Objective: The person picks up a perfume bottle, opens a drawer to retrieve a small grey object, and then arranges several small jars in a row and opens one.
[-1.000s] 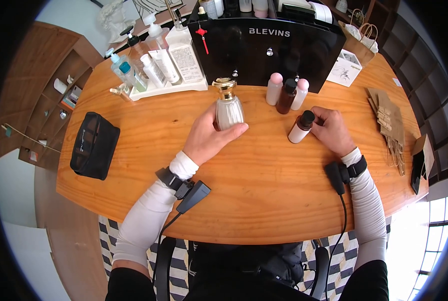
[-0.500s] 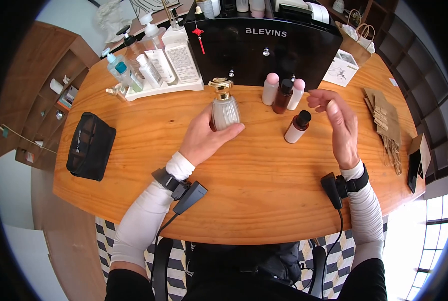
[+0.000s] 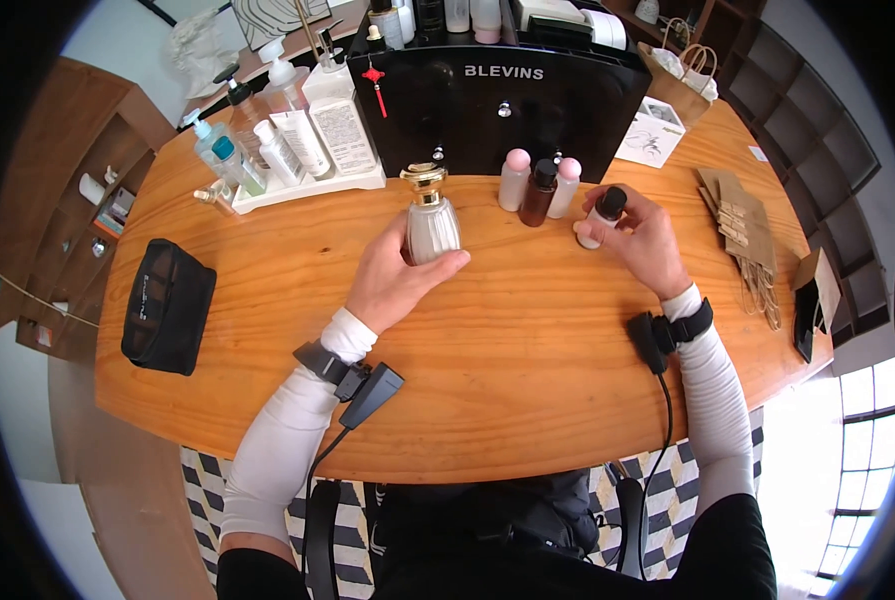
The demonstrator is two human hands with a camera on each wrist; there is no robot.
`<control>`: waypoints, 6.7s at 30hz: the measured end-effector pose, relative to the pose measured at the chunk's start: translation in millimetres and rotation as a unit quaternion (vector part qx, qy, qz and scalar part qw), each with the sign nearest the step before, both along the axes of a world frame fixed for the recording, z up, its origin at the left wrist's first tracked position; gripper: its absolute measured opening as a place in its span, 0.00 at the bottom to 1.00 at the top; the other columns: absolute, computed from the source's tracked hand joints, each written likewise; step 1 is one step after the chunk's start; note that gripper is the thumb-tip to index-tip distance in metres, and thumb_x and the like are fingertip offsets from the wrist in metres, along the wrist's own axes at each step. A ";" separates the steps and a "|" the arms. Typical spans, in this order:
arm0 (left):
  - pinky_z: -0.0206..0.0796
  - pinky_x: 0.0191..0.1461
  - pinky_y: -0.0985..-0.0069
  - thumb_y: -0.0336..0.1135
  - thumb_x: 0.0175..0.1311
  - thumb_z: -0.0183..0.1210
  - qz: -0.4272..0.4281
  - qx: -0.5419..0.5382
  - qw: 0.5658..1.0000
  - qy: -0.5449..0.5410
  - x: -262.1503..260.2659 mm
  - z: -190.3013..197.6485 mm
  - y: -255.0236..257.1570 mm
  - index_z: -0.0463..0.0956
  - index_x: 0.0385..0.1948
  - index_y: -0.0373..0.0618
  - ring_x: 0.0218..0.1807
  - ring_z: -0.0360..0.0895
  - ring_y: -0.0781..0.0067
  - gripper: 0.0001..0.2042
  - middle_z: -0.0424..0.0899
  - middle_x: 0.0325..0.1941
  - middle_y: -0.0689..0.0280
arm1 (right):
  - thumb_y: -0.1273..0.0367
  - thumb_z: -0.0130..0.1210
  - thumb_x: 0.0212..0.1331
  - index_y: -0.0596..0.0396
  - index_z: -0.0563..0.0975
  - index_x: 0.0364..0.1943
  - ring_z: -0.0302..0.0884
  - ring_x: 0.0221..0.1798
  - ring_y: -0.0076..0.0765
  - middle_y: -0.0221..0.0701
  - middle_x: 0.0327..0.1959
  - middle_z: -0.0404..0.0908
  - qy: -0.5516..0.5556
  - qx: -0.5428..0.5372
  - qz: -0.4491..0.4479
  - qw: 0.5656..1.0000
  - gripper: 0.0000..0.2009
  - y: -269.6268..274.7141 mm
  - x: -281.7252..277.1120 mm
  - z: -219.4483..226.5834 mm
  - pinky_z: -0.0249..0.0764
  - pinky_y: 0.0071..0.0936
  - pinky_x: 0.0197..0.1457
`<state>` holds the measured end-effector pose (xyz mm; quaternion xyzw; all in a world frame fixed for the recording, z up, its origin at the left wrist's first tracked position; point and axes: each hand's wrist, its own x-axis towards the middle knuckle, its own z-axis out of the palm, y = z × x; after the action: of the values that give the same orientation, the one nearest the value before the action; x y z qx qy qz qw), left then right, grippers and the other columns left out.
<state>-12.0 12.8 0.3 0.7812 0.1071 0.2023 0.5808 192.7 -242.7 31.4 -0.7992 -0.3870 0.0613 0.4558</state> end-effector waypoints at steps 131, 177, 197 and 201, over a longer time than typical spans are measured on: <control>0.72 0.58 0.61 0.33 0.48 0.68 0.102 0.035 0.993 -0.047 2.0 -5.4 9.4 0.71 0.56 0.35 0.54 0.81 0.51 0.30 0.81 0.51 0.50 | 0.68 0.66 0.56 0.61 0.82 0.49 0.86 0.46 0.52 0.44 0.44 0.87 -0.198 -0.175 0.220 0.939 0.17 128.7 -58.4 79.2 0.80 0.37 0.53; 0.74 0.50 0.64 0.32 0.50 0.69 0.112 0.024 0.992 -0.046 2.4 -3.9 9.4 0.73 0.48 0.38 0.43 0.83 0.61 0.22 0.84 0.40 0.57 | 0.54 0.68 0.61 0.55 0.85 0.51 0.82 0.35 0.32 0.35 0.34 0.87 -0.297 -0.017 0.114 0.948 0.21 229.6 41.2 212.9 0.78 0.31 0.44; 0.72 0.54 0.60 0.31 0.49 0.65 0.103 0.013 0.994 -0.024 -0.7 3.8 7.8 0.71 0.48 0.36 0.47 0.81 0.50 0.23 0.81 0.44 0.50 | 0.70 0.71 0.50 0.54 0.84 0.49 0.83 0.40 0.42 0.35 0.35 0.84 -0.422 -0.189 0.108 0.880 0.19 225.1 67.6 182.7 0.77 0.36 0.48; 0.72 0.54 0.60 0.31 0.49 0.65 0.096 0.008 0.995 -0.027 -0.5 4.5 8.0 0.71 0.48 0.37 0.48 0.81 0.50 0.23 0.81 0.44 0.50 | 0.69 0.72 0.46 0.48 0.83 0.52 0.83 0.47 0.45 0.34 0.41 0.85 -0.471 -0.260 0.068 0.840 0.24 224.1 59.8 186.2 0.78 0.38 0.51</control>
<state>-12.4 20.8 4.8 0.7665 0.1639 0.2787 0.5550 252.5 -18.6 217.5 -0.7926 -0.5783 -0.1929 -0.0109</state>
